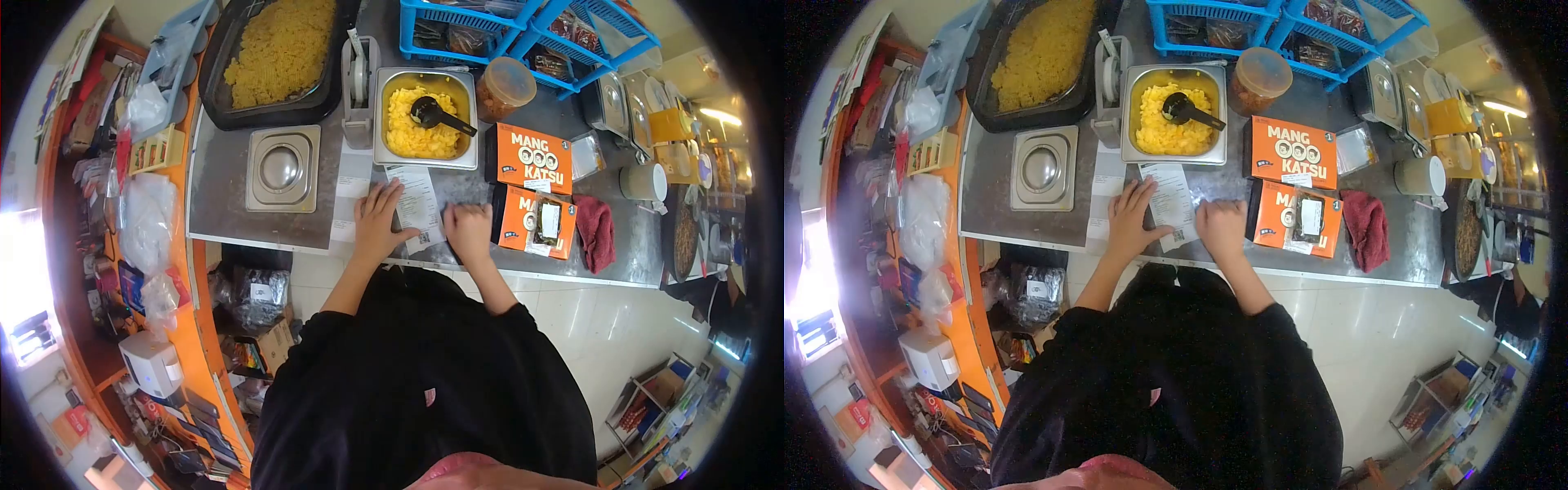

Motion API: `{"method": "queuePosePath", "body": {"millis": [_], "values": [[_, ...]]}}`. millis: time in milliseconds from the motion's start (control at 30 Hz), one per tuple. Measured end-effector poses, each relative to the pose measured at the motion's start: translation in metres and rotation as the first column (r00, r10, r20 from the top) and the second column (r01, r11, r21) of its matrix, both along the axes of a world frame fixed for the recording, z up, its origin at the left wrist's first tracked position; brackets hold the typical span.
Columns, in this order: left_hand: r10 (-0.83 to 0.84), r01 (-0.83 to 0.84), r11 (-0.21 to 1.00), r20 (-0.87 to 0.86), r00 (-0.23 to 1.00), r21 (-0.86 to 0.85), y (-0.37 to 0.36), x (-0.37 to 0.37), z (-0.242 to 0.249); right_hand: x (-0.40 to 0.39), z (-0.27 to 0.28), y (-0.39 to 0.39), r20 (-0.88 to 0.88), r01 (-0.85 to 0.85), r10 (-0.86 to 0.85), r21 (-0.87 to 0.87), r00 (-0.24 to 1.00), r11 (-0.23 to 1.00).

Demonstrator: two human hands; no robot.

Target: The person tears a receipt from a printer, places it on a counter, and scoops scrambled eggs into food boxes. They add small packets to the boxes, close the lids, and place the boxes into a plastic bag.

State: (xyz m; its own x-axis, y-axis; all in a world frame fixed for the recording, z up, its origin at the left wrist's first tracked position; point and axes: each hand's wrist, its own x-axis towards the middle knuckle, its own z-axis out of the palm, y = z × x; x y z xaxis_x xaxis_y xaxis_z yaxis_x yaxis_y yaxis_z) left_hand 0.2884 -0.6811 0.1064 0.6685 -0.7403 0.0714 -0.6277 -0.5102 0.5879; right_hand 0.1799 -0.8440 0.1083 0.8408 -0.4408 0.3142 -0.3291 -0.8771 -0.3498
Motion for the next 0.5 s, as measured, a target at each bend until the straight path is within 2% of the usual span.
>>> {"method": "queuePosePath", "body": {"millis": [33,133,200,267,300,333,367,433,467,500], "values": [[-0.004,0.004,1.0,0.015,1.0,0.007,0.0,0.0,0.001,-0.01,0.004,-0.001,-0.006,-0.006,0.006,0.026,1.0,1.0],[-0.01,0.009,0.999,0.024,1.0,0.039,-0.005,-0.004,0.004,-0.039,0.013,0.009,-0.183,-0.122,0.14,0.108,0.973,0.987],[0.031,-0.034,0.994,0.023,0.999,0.105,-0.008,-0.005,-0.004,-0.044,0.02,0.022,-0.059,-0.215,0.223,0.124,0.973,0.969],[0.075,-0.077,0.996,0.034,0.997,0.052,-0.015,-0.007,-0.012,-0.028,0.035,0.032,-0.052,-0.355,0.352,-0.077,0.935,0.932],[0.043,-0.038,0.997,0.071,0.997,-0.072,-0.013,-0.004,-0.018,-0.023,0.028,0.036,-0.122,-0.332,0.325,-0.044,0.938,0.942],[0.002,-0.007,0.997,0.074,0.997,0.073,-0.013,0.0,-0.013,-0.019,0.022,0.037,-0.202,-0.294,0.284,-0.018,0.937,0.956],[0.007,-0.006,1.0,0.096,0.995,-0.012,-0.01,0.006,0.005,-0.012,0.024,0.036,-0.201,-0.323,0.313,-0.02,0.928,0.946],[0.063,-0.063,0.966,-0.009,0.998,-0.249,0.002,0.038,0.036,0.003,0.044,0.031,-0.216,-0.354,0.339,-0.034,0.916,0.935],[0.065,-0.086,0.928,-0.071,0.995,-0.361,0.012,0.052,0.05,0.011,0.055,0.033,-0.228,-0.37,0.377,0.073,0.898,0.926],[0.104,-0.089,0.839,-0.003,0.995,-0.537,0.024,0.074,0.07,0.021,0.067,0.034,-0.239,-0.378,0.413,0.18,0.879,0.908]]}}
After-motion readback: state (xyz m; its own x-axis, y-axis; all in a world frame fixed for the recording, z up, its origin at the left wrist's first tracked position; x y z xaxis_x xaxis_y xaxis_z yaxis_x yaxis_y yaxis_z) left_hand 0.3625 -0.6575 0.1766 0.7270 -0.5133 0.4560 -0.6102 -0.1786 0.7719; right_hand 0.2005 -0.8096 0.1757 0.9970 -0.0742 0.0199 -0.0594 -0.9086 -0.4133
